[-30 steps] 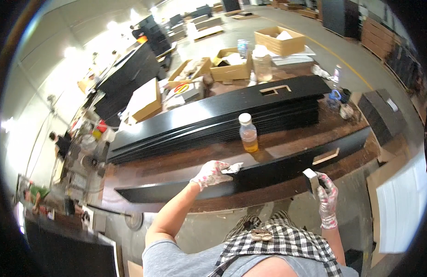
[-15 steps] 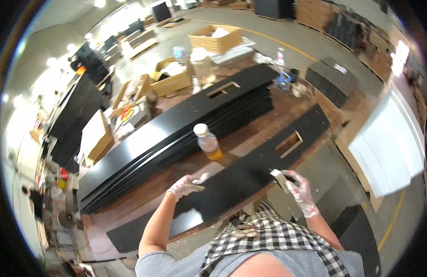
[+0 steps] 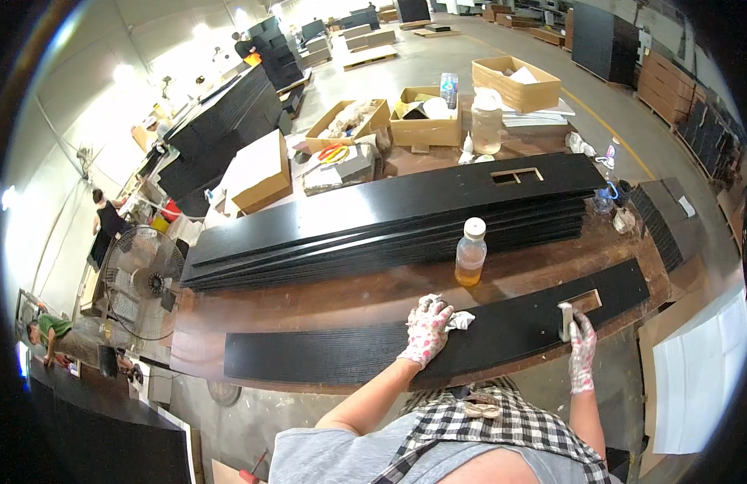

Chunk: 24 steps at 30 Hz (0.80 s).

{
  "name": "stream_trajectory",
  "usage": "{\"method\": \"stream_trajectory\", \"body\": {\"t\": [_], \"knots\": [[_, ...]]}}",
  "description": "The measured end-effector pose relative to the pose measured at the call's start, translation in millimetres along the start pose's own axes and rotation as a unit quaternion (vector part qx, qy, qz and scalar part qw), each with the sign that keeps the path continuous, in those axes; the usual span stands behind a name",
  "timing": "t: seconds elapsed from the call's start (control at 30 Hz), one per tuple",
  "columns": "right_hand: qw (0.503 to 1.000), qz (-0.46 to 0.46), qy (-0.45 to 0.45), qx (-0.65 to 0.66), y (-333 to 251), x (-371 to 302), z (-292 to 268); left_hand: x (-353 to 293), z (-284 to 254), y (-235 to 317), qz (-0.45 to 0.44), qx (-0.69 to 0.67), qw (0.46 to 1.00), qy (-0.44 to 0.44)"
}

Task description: The person sands the edges of black wooden panels using a sanding block, applies liquid from a bottle onto a cloth, and wipes down the panels.

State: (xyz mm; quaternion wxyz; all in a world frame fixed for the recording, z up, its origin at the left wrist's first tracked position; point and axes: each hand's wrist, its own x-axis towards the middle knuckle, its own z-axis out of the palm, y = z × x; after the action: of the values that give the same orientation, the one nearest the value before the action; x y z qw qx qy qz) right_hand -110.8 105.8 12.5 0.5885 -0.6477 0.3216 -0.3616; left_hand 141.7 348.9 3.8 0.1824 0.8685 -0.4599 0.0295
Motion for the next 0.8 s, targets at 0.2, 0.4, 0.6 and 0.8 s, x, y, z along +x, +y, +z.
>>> {"method": "stream_trajectory", "body": {"t": [0.2,0.4,0.6,0.8], "knots": [[1.0,0.002,-0.008,0.012,30.8,56.7,-4.2,4.2,-3.9,-5.5,0.015,-0.066,0.998,0.0],[0.996,0.016,-0.088,0.003,32.2,58.7,-0.8,-3.5,2.1,-7.6,0.021,-0.069,0.997,0.035],[0.99,0.02,-0.14,0.011,19.6,50.9,-1.3,-12.1,-1.8,-1.7,0.015,-0.06,0.997,0.038],[0.989,0.043,-0.142,0.004,23.6,34.9,-5.3,-26.3,-3.5,7.8,0.008,-0.048,0.997,0.063]]}}
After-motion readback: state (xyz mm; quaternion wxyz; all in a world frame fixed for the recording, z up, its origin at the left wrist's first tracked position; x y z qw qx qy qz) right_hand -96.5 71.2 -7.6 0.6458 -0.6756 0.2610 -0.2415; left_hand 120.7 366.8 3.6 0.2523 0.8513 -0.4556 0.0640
